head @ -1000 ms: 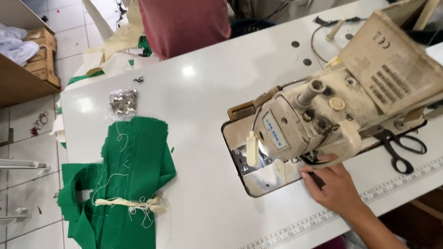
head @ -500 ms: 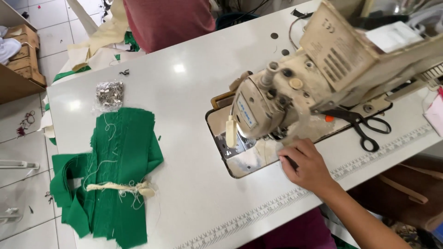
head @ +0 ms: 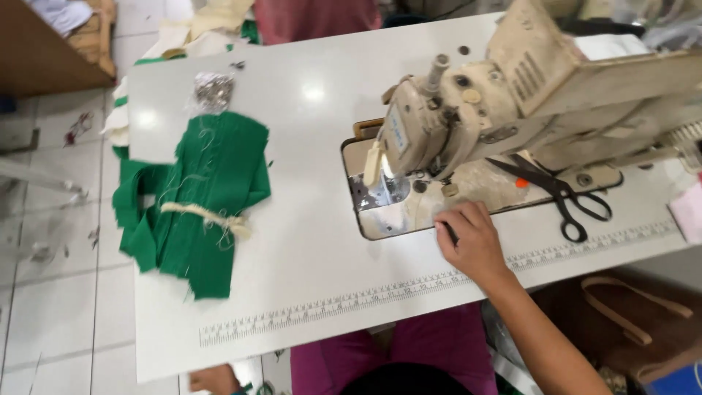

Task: Feeding green fabric strips through an industrial sewing machine to join or finish them.

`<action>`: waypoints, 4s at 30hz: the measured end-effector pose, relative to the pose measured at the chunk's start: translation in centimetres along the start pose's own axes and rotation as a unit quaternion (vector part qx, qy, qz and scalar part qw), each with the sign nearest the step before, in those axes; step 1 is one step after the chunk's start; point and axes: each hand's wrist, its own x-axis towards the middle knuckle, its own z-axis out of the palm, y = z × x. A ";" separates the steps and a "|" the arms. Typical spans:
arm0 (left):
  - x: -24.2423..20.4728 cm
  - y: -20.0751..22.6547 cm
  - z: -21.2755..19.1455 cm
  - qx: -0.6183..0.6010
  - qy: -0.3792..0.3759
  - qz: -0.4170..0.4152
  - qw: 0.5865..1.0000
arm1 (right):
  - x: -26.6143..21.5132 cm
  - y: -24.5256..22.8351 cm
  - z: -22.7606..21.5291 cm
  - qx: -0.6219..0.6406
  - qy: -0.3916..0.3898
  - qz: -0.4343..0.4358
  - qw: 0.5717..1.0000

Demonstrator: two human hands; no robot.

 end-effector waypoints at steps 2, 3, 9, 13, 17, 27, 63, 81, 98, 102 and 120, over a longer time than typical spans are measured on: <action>2.8 3.7 -2.5 0.027 0.025 -0.029 0.999 | -0.6 0.0 -0.2 0.009 -0.030 0.003 1.000; 4.5 6.2 -6.1 -0.090 0.042 -0.010 0.995 | -0.8 0.1 -0.4 0.001 -0.027 0.004 1.000; 12.6 29.0 -25.6 -0.283 0.050 0.241 0.927 | -0.9 0.3 0.4 -0.021 -0.038 -0.006 0.999; 14.0 40.6 -24.9 -0.254 -0.176 0.469 0.827 | -1.2 0.5 0.0 -0.026 -0.047 -0.008 0.999; 13.0 45.6 -20.5 -0.062 -0.210 0.464 0.858 | -1.6 0.4 -0.2 0.005 -0.033 0.010 0.999; 0.7 45.2 -22.7 -0.005 -0.275 0.406 0.871 | 3.4 -9.6 2.2 0.213 -0.068 0.044 0.974; -5.4 49.7 -29.0 -0.349 -0.634 0.454 0.519 | -0.2 -9.2 -4.8 0.496 -0.158 0.056 0.852; -9.4 50.6 -28.9 -0.368 -0.754 0.312 0.445 | 1.0 -5.8 -8.9 0.361 -0.113 -0.006 0.926; -7.5 52.9 -30.9 -0.307 -0.734 0.469 0.383 | -1.4 -7.3 -7.7 0.540 -0.150 0.019 0.828; -8.2 51.7 -28.7 -0.264 -0.750 0.440 0.416 | -1.5 -6.0 -8.5 0.578 -0.214 0.104 0.781; -7.0 50.2 -19.6 -0.179 -0.401 0.696 0.569 | -4.1 -6.5 -3.2 0.186 -0.119 0.189 0.957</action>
